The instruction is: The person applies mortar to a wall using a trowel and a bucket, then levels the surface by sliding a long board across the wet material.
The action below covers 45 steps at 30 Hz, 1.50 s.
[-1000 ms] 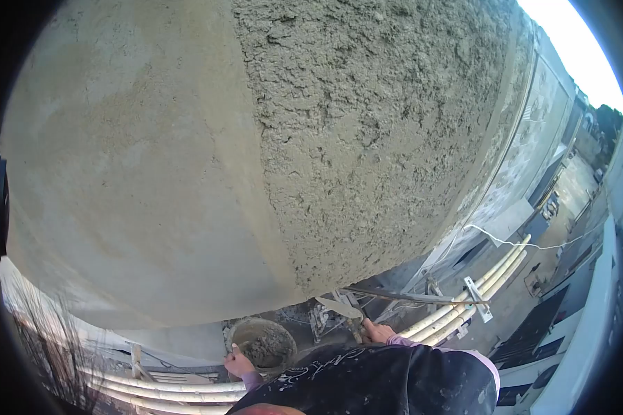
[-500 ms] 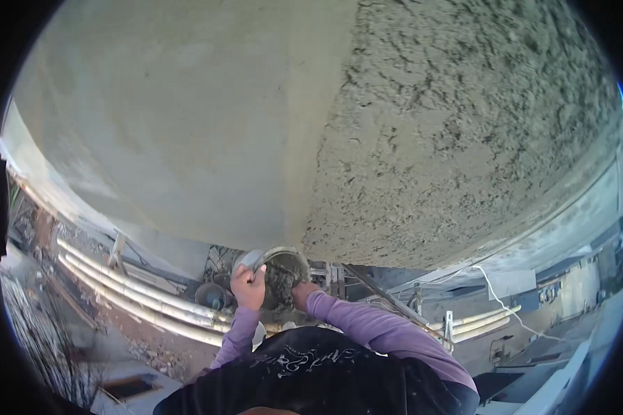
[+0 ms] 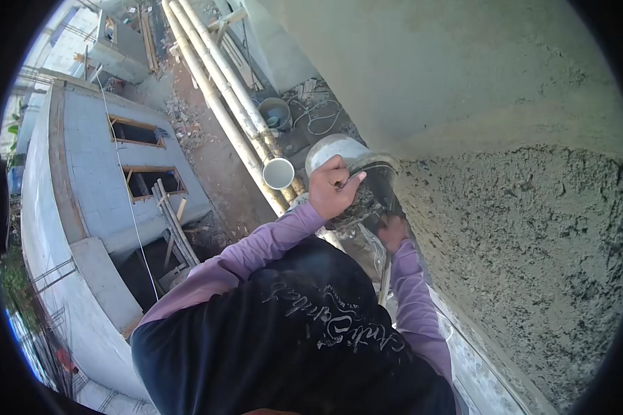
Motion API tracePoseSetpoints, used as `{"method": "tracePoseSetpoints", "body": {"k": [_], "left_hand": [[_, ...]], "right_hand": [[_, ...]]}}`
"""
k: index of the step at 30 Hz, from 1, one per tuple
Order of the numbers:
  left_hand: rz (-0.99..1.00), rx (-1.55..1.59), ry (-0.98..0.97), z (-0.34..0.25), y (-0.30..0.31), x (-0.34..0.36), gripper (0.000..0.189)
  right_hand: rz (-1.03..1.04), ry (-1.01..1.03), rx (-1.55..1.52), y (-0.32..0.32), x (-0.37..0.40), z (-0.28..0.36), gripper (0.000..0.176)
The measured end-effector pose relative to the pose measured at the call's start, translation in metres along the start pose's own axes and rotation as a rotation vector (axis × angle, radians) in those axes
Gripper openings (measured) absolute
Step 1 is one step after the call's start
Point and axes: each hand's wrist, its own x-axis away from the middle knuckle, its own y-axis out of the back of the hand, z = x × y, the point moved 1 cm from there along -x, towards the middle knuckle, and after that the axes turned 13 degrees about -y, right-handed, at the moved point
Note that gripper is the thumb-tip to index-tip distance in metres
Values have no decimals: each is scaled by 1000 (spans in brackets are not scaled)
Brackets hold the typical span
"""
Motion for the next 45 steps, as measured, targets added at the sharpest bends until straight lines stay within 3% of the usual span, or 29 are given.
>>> {"method": "tracePoseSetpoints", "body": {"k": [3, 6, 9, 12, 15, 17, 20, 22, 25, 28, 30, 32, 35, 38, 41, 42, 45], "left_hand": [[2, 64, -28, 4, -8, -10, 44], [-18, 97, -31, 8, -12, -21, 45], [-1, 72, -32, 4, -4, -31, 45], [29, 60, -58, -13, 3, -37, 45], [-49, 90, -104, -20, -1, -42, 44], [-36, 52, -148, -18, -2, -47, 44], [-55, 33, -154, -6, 14, -55, 43], [-61, 28, -166, -3, 23, -53, 43], [-37, 0, -236, -14, 33, -34, 44], [-43, 37, -264, -43, 25, -6, 43], [-62, 41, -276, -60, 16, 13, 43], [-40, 25, -279, -71, 3, 34, 43], [-73, -19, -205, -85, -16, 77, 43], [-146, -29, -120, -101, -39, 118, 44], [-262, 39, 31, -100, -65, 157, 45], [-284, 58, 62, -104, -70, 167, 46], [-319, 141, 150, -109, -84, 195, 47]], "right_hand": [[-29, 50, 215, -10, 13, 43, 26], [-16, 151, 240, 13, 42, 51, 23], [-45, 198, 34, 56, 47, 33, 20], [362, -375, -375, 98, 22, 33, 20], [616, -345, -676, 25, -17, 20, 19], [-52, 292, -32, -17, -6, 49, 20], [-135, 312, 187, 23, 44, 87, 29], [-258, 489, 122, 52, 55, 65, 40], [-197, 202, 243, 76, 47, 28, 39], [95, -40, 288, 61, 16, 14, 35], [83, 142, -24, 11, 9, 10, 33], [174, 196, -104, 13, 39, 51, 33], [546, -8, -394, 30, 83, 38, 32], [325, 138, -364, -13, 87, -53, 38], [88, 145, 150, 9, 124, -101, 37], [15, 181, 5, 11, 136, -111, 39], [172, 43, 170, 30, 155, -136, 38]]}}
